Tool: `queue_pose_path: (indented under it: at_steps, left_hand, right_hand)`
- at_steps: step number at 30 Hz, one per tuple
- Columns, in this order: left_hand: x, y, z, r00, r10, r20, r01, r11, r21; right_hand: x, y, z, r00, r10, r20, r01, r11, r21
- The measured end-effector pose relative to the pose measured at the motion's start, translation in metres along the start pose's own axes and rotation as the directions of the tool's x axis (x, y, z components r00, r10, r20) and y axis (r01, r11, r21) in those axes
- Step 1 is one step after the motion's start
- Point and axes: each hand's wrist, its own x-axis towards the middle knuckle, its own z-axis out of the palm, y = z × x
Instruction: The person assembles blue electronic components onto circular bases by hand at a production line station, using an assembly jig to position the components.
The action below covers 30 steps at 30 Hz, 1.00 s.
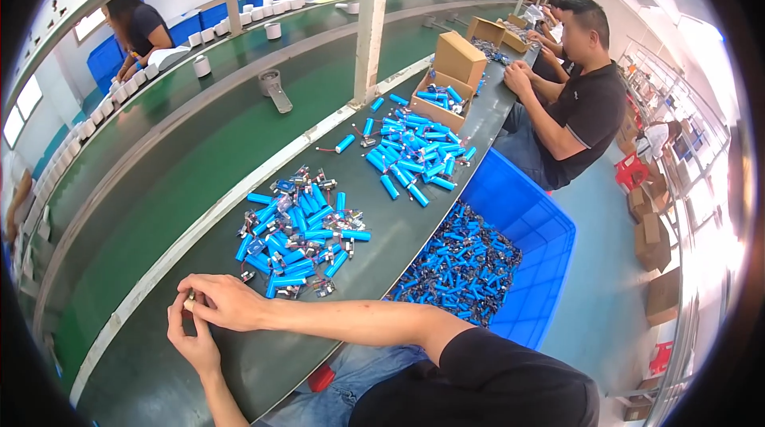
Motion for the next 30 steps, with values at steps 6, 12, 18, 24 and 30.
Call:
queue_pose_path:
  at_steps: [6, 12, 18, 24, 30]
  left_hand:
    - [0.006, 0.001, -0.008, 0.998, 0.054, 0.011, -0.055, 0.997, 0.051]
    - [0.008, 0.005, -0.014, 0.99, 0.132, -0.05, -0.125, 0.985, 0.123]
    - [0.007, 0.005, -0.007, 0.985, 0.123, -0.121, -0.125, 0.992, -0.014]
    - [0.002, 0.003, -0.017, 0.988, 0.078, -0.135, -0.083, 0.996, -0.036]
    - [0.005, 0.009, -0.009, 0.986, 0.035, -0.163, -0.05, 0.995, -0.086]
  right_hand:
    - [0.004, 0.007, 0.007, 0.997, -0.071, -0.03, 0.072, 0.997, 0.033]
    - [0.003, 0.0, 0.008, 0.992, 0.097, 0.081, -0.091, 0.993, -0.073]
    - [-0.001, -0.001, 0.006, 0.993, 0.102, 0.066, -0.1, 0.994, -0.034]
    - [0.004, -0.003, 0.013, 0.995, 0.073, 0.062, -0.072, 0.997, -0.015]
    - [0.004, 0.003, 0.005, 0.998, 0.026, 0.052, -0.022, 0.997, -0.079]
